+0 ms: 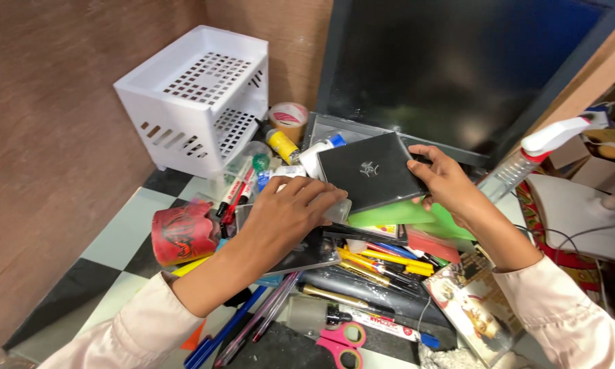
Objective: The person clears a cluttered desk by moving several items aside, then sprays a white plastic basket with a cleaning solution and wipes it thoroughly with a cloth. The person handles a small black case, a pink notebook, a green folder, a red pouch, and a spray bottle before cleaning the basket.
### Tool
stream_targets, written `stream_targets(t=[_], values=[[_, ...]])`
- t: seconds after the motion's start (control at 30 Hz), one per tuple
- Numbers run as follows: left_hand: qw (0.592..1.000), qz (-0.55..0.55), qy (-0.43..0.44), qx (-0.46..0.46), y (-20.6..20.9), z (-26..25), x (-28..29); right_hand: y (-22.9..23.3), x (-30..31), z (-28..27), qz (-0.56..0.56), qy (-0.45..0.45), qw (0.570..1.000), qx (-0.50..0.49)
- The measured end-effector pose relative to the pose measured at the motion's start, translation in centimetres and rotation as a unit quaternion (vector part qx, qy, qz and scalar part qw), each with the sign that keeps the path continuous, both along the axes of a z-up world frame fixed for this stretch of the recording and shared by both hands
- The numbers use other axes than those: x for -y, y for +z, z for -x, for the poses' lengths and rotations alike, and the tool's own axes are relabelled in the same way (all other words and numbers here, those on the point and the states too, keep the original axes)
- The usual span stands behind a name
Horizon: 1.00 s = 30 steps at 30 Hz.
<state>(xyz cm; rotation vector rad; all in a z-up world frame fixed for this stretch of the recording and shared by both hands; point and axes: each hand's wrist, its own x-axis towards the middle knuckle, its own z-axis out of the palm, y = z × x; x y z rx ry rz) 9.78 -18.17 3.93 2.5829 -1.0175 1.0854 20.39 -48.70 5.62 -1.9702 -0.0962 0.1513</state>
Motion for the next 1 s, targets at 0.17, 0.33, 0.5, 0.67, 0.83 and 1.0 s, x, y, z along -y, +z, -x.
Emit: stream_targets(t=[0.17, 0.33, 0.5, 0.67, 0.83, 1.0], values=[[1.0, 0.017, -0.019, -0.014, -0.3, -1.6, 2.7, -0.5, 2.0, 0.4, 0.244, 0.021, 0.963, 0.112], [0.999, 0.019, -0.036, -0.025, -0.4, -3.1, 4.9, -1.0, 3.1, 0.3, 0.376, 0.05, 0.904, 0.195], [0.998, 0.014, -0.037, -0.046, -1.6, -5.8, 5.3, 0.2, 2.0, 0.9, 0.311, 0.037, 0.917, 0.246], [0.993, 0.059, -0.034, -0.092, -3.1, -7.5, 4.9, 1.0, 0.5, 1.2, 0.308, 0.06, 0.91, 0.271], [0.992, 0.062, 0.021, -0.104, -4.0, -7.8, 4.3, 2.4, -2.9, 2.5, 0.315, 0.077, 0.905, 0.276], [0.994, 0.059, 0.022, -0.09, -5.2, -8.4, 3.1, 1.6, -5.3, 0.9, 0.432, 0.118, 0.87, 0.207]])
